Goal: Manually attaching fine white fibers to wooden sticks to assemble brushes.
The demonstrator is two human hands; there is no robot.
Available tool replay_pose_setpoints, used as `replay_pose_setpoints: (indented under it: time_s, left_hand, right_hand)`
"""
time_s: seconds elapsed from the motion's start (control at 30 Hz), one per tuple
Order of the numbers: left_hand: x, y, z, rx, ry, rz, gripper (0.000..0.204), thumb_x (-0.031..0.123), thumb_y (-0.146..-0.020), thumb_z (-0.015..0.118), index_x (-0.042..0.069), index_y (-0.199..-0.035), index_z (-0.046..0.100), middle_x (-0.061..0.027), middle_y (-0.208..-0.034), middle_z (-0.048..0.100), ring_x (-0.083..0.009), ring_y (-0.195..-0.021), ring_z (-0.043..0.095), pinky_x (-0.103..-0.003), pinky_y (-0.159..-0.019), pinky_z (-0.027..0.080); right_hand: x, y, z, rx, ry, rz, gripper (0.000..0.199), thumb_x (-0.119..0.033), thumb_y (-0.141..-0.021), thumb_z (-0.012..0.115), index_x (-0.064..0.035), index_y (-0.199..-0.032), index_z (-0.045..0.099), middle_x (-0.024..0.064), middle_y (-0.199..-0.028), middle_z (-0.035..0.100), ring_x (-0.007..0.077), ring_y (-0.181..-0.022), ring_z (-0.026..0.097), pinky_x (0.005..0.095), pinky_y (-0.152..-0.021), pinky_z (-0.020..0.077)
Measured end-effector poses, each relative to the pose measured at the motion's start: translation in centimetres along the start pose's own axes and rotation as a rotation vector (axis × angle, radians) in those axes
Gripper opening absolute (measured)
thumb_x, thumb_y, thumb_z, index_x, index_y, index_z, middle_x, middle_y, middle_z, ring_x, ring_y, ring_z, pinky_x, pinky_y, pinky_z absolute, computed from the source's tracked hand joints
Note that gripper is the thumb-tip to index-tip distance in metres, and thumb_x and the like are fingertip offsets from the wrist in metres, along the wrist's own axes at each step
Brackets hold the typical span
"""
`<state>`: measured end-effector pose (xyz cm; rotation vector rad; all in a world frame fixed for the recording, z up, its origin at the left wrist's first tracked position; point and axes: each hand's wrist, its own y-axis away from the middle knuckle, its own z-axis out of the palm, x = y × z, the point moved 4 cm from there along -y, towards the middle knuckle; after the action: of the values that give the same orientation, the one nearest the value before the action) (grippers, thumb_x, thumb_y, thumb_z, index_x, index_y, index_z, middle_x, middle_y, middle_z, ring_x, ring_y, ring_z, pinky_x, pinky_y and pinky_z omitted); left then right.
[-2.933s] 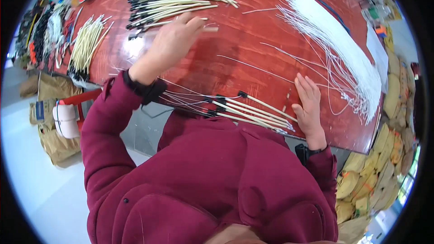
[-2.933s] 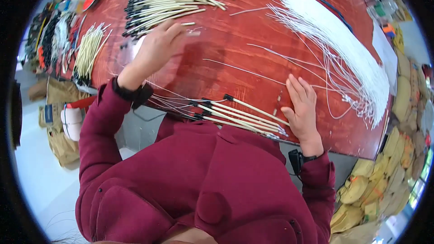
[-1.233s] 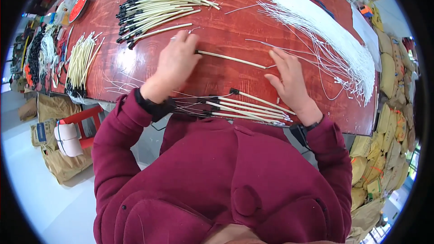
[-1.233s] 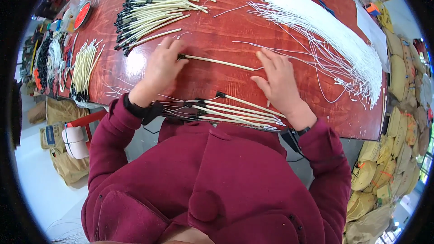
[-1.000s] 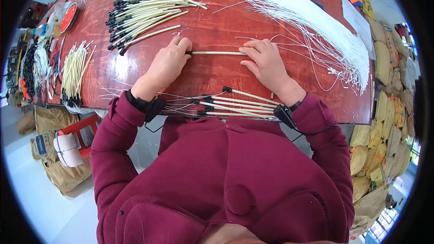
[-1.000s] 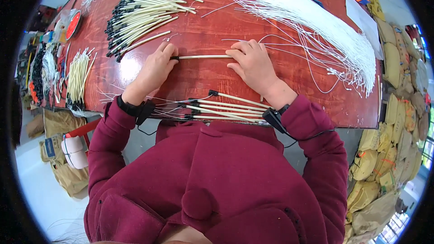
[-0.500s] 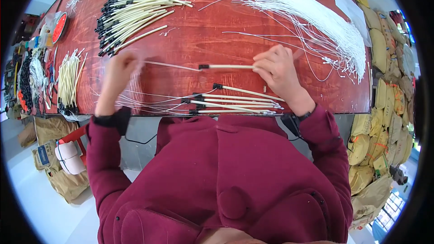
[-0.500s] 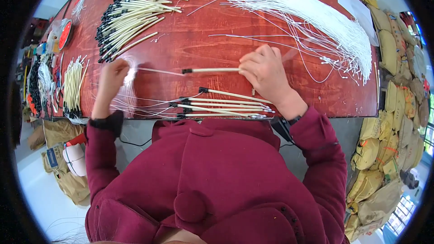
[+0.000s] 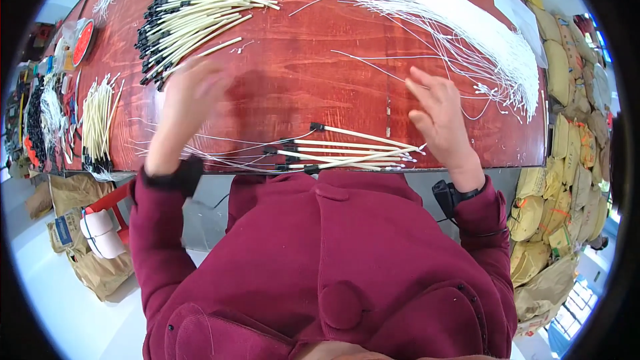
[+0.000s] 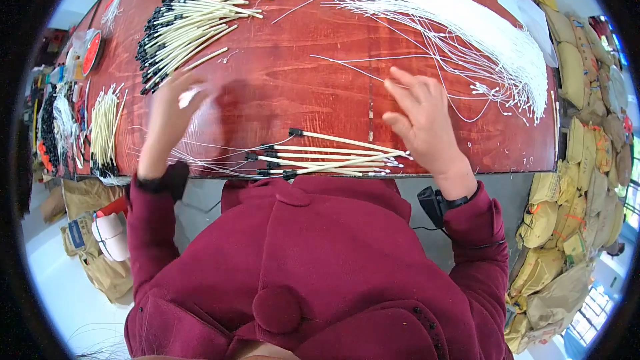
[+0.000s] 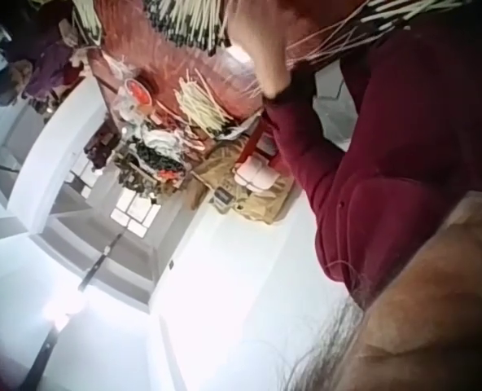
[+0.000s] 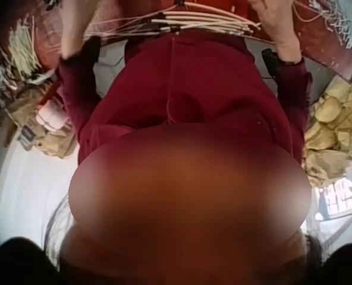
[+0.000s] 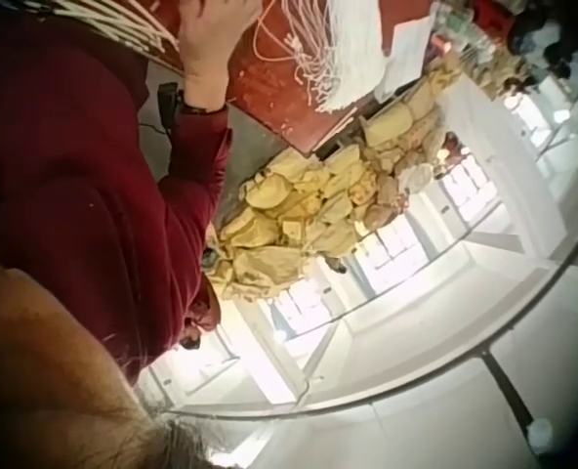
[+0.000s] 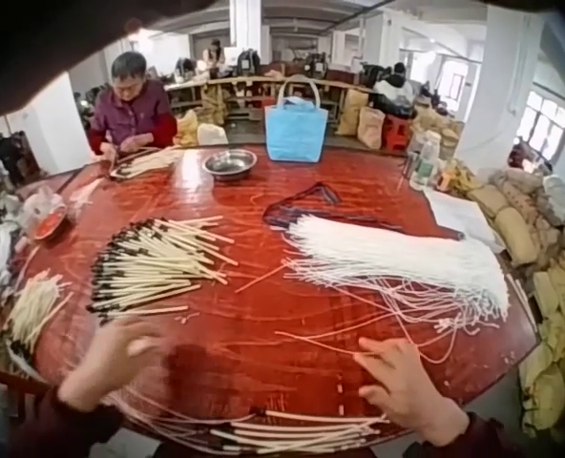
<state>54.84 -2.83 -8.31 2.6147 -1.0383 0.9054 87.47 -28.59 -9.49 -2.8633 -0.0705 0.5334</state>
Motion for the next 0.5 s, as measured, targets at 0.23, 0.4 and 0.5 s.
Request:
replay_pose_setpoints:
  time_s: [0.23, 0.4, 0.5]
  left_hand:
    - [7.3, -7.8, 12.0, -0.025, -0.15, 0.512, 0.023, 0.02, -0.09, 0.07, 0.005, -0.104, 0.062, -0.0158, -0.104, 0.064, -0.038, -0.093, 0.067, -0.047, -0.079, 0.055]
    - [6.4, -8.0, 13.2, -0.211, -0.136, 0.471, 0.017, 0.017, -0.089, 0.069, 0.005, -0.097, 0.062, -0.0159, -0.099, 0.063, -0.0379, -0.092, 0.066, -0.049, -0.078, 0.054]
    - [4.7, -5.3, 10.9, -0.21, -0.087, 0.422, 0.014, 0.013, -0.088, 0.068, 0.004, -0.095, 0.062, -0.0154, -0.094, 0.063, -0.0393, -0.089, 0.065, -0.049, -0.076, 0.052]
  right_hand:
    - [1.2, 1.0, 3.3, -0.083, 0.149, 0.12, 0.061, -0.045, -0.1, 0.059, 0.002, -0.14, 0.055, 0.0132, -0.151, 0.05, 0.0343, -0.132, 0.046, 0.047, -0.113, 0.0335]
    - [0.8, 1.4, 4.0, -0.062, 0.182, 0.129, 0.066, -0.048, -0.101, 0.055, 0.0036, -0.143, 0.052, 0.0132, -0.154, 0.047, 0.0353, -0.134, 0.045, 0.0474, -0.114, 0.032]
    - [1.2, 0.8, 4.1, -0.102, 0.13, 0.121, 0.069, -0.05, -0.102, 0.053, 0.0036, -0.144, 0.05, 0.014, -0.155, 0.046, 0.0359, -0.138, 0.042, 0.0476, -0.115, 0.0312]
